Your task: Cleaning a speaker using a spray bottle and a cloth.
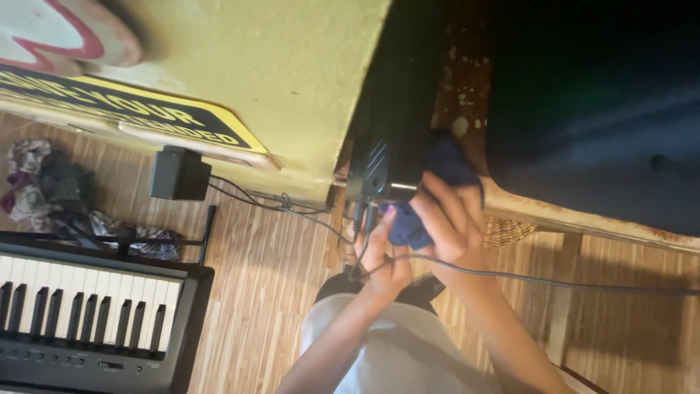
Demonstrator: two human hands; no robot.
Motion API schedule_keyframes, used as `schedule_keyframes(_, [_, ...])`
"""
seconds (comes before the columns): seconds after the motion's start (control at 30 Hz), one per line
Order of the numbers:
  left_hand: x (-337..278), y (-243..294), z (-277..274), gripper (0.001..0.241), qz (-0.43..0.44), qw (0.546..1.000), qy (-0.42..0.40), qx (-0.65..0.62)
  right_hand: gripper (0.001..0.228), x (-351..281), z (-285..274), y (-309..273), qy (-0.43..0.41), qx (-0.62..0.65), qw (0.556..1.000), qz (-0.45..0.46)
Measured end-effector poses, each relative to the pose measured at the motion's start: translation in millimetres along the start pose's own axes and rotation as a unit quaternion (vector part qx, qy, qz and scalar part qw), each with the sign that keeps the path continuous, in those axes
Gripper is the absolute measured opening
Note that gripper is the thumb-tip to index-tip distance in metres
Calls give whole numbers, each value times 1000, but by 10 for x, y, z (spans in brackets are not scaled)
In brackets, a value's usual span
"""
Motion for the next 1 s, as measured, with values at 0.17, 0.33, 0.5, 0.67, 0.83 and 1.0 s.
schedule_keyframes(0.17, [-143, -100, 97, 52, -28, 999, 4, 37, 54, 133, -87, -123, 22, 1, 999, 27])
schedule_keyframes(0.33, [68, 41, 90, 51, -25, 999, 26, 17, 64, 92, -202, -89, 25, -9, 996, 89])
schedule_keyframes(0.5, [156, -28, 34, 50, -13, 999, -12, -31, 65, 64, -191, -50, 26, -9, 996, 82])
schedule_keyframes(0.67, [220, 170, 49, 59, 1, 998, -56, 6, 55, -85, -299, 48, 50, -8, 994, 95])
schedule_keyframes(0.83, [151, 262, 142, 60, -1, 996, -86, -29, 49, -159, -335, 96, 38, -17, 990, 131])
schedule_keyframes(1.0, [222, 167, 37, 63, -26, 996, -67, -58, 47, 48, -243, -96, 42, -72, 994, 73])
Point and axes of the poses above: each hand's wrist, its own x-axis towards the middle knuckle, its own z-axis out of the palm, y = z × x, the point moved 5 cm from there along x, towards the middle knuckle, and after that the axes turned 2 degrees about -y, right-handed, at the moved point
